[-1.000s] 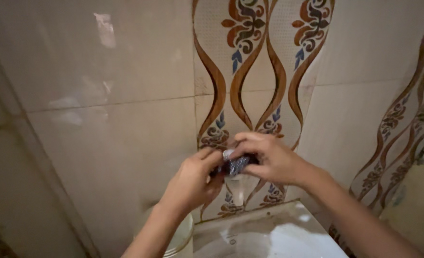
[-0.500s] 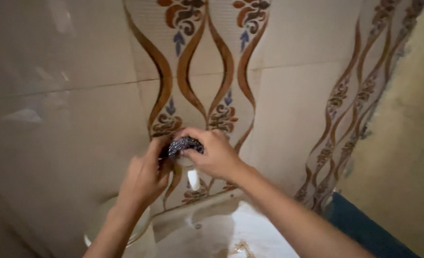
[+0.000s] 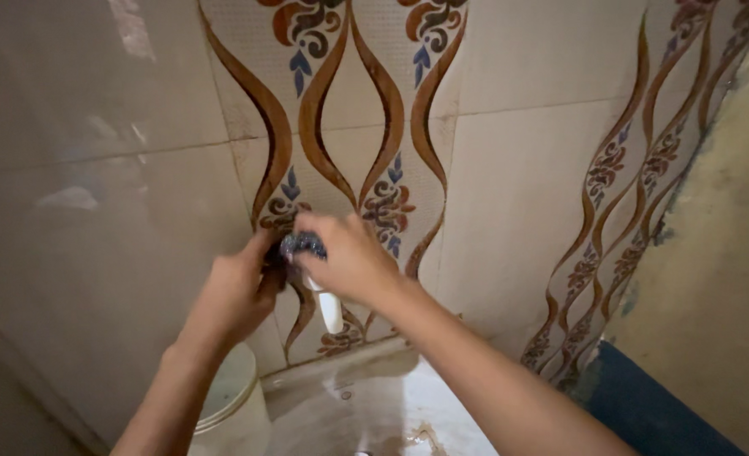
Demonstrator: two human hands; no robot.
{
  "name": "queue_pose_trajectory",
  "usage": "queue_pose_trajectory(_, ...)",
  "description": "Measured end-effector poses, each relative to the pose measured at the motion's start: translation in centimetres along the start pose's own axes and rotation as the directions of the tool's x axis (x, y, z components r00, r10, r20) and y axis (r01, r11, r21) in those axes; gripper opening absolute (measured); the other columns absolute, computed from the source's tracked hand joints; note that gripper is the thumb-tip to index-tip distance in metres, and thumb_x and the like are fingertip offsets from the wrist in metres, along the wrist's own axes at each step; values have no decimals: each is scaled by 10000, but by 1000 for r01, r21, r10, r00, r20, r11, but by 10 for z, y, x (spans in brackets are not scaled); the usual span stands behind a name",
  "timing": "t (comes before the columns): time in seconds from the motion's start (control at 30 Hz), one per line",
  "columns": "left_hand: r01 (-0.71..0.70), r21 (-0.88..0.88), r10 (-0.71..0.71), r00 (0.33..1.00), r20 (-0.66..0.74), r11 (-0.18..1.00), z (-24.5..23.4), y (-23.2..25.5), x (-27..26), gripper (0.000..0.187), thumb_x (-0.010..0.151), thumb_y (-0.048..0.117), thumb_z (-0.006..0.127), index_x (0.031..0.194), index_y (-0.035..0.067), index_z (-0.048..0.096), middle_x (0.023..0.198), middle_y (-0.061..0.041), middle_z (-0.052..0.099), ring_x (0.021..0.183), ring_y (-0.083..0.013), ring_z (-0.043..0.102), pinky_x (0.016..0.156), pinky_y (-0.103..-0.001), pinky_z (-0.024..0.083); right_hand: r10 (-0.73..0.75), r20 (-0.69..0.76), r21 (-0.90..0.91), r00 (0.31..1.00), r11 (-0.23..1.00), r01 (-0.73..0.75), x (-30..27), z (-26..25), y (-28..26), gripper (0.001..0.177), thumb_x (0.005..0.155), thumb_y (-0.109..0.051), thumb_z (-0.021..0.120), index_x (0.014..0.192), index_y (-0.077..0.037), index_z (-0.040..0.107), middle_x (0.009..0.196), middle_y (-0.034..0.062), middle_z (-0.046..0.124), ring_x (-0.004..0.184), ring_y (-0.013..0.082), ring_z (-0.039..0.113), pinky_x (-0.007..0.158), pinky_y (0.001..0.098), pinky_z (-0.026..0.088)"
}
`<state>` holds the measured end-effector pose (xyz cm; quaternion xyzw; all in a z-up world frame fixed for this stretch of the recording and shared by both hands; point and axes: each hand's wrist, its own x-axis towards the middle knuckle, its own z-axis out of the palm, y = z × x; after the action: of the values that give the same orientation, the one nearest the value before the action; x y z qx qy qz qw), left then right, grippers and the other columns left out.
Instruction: The person uses a scouring pad and a plastic container to scrub and rinse the area around a bathroom faucet.
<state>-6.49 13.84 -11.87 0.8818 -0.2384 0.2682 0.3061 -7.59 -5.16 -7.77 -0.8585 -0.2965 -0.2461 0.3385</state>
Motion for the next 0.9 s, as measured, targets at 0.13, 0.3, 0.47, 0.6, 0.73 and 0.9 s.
queue_pose_trajectory(0.13, 42, -81, -50, 993, -105, 996, -1, 11, 0, 351, 884, 101, 632, 1232, 55, 642, 891, -284, 680, 817, -467, 684, 705, -497, 550, 258, 145, 130, 955, 952, -277, 15, -2, 12, 191, 869, -236, 750, 999, -98, 729, 746, 71, 719, 623, 186, 666, 598, 379, 528)
queue_pose_trajectory(0.3, 44, -119, -65, 981, -185, 992, 9, 18, -3, 329, 913, 150, 627, 1223, 52, 680, 900, -277, 686, 828, -469, 683, 703, -497, 542, 93, 24, 263, 995, 960, -96, 0, 0, 32, 147, 920, -181, 730, 993, -52, 733, 738, 38, 697, 651, 121, 608, 614, 332, 519)
queue_pose_trajectory(0.47, 100, -28, -103, 979, -177, 995, 4, 26, 27, 227, 922, 202, 681, 1039, 12, 724, 900, -273, 695, 868, -475, 670, 730, -526, 533, 176, -82, 188, 981, 969, -158, 12, 0, 40, 237, 934, -215, 709, 1055, -10, 711, 850, 96, 761, 710, 155, 731, 647, 335, 562)
queue_pose_trajectory(0.6, 121, 51, -112, 984, -142, 991, -6, 42, 42, 193, 909, 182, 708, 986, 6, 727, 887, -261, 710, 863, -462, 684, 756, -530, 541, 203, -126, 3, 971, 979, -204, 18, -10, 33, 240, 882, -221, 759, 1058, -58, 777, 864, 115, 784, 727, 206, 734, 694, 368, 546)
queue_pose_trajectory(0.73, 98, 182, -82, 992, -93, 978, -24, 60, 62, 215, 771, 132, 784, 958, 38, 736, 879, -236, 718, 837, -432, 706, 737, -508, 566, 98, -112, -139, 989, 984, -113, 22, -36, 33, 252, 831, -181, 779, 1069, -99, 781, 945, 110, 753, 808, 239, 718, 766, 384, 561)
queue_pose_trajectory(0.9, -89, 258, 116, 989, -90, 962, 50, 90, 58, 55, 818, 19, 678, 865, 17, 705, 802, -227, 706, 791, -405, 727, 699, -496, 596, -80, -210, -272, 974, 962, 21, -18, -70, 79, 191, 870, -105, 718, 1052, -102, 775, 1058, 98, 728, 977, 239, 700, 888, 397, 559)
